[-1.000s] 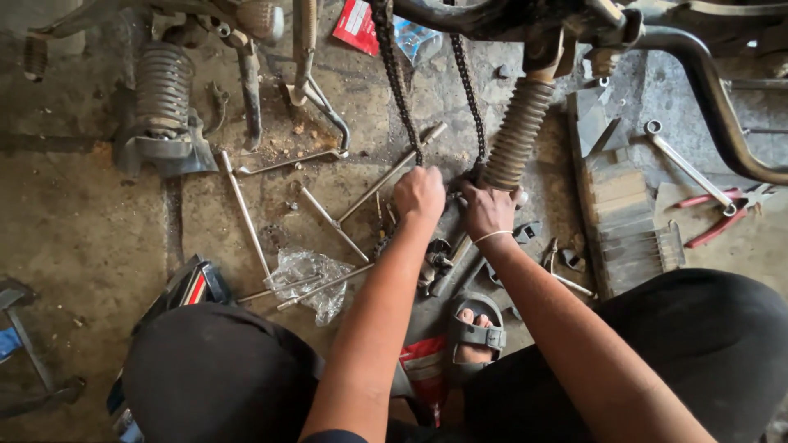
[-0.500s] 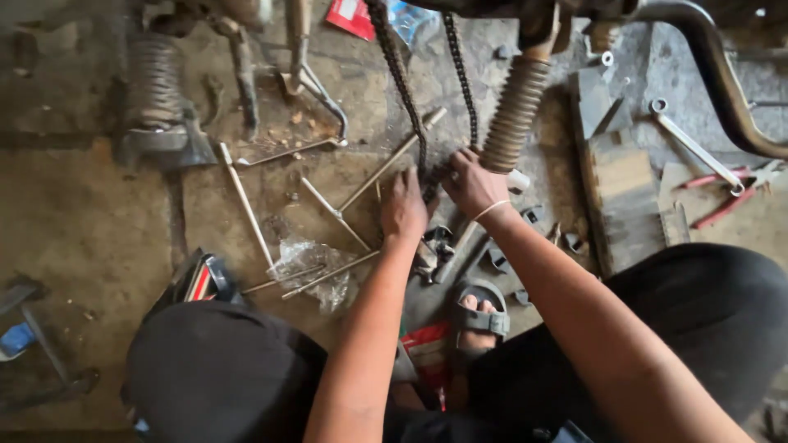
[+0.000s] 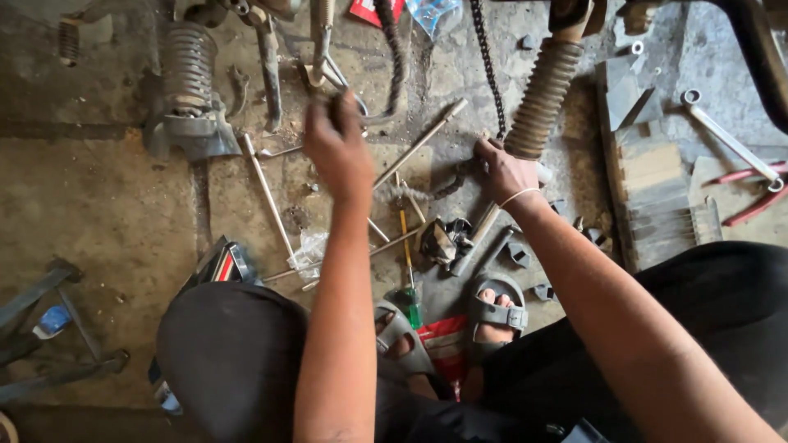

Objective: Replacing or repairing a link in a motorcycle drive chain using manual tools.

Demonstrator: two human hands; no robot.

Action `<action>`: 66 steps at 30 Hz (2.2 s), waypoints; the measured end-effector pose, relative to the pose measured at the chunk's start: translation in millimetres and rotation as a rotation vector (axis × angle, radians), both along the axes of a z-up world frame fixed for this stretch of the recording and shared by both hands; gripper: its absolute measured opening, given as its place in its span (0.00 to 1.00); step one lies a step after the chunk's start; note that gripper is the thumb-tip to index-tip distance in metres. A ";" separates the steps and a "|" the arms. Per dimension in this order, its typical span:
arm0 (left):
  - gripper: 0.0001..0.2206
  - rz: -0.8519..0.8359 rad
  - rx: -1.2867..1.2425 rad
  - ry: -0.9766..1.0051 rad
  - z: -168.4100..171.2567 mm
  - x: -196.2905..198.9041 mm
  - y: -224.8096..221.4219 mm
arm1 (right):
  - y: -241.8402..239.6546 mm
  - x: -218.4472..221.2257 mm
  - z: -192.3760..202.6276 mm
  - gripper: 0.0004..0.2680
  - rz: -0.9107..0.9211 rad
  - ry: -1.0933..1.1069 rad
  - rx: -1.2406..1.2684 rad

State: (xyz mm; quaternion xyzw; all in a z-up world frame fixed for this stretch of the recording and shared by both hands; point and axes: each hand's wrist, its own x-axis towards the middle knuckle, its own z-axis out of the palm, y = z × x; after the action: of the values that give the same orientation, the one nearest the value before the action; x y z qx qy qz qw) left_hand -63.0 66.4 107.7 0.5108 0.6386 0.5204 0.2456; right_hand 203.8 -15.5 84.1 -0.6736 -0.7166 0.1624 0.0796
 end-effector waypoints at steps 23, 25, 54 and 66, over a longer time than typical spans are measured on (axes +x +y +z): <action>0.08 -0.346 -0.084 0.373 17.3 63.7 -66.7 | 22.4 42.3 -113.7 0.29 -0.775 -0.002 0.068; 0.08 -0.636 -0.385 0.551 -18.2 90.1 -83.4 | 35.4 48.0 -119.5 0.31 -0.802 -0.028 -0.110; 0.17 0.054 0.358 -0.351 166.2 -210.6 147.1 | 82.0 74.3 -22.4 0.05 -0.445 1.043 0.386; 0.28 0.235 -0.001 0.419 129.0 -240.3 117.1 | 40.6 85.5 3.0 0.06 -0.280 0.259 0.077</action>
State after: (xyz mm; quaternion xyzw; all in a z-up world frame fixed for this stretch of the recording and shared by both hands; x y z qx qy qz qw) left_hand -303.3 183.6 236.7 0.5297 0.7311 0.4276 0.0458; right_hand 289.2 25.1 87.2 -0.7367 -0.6053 0.2074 0.2187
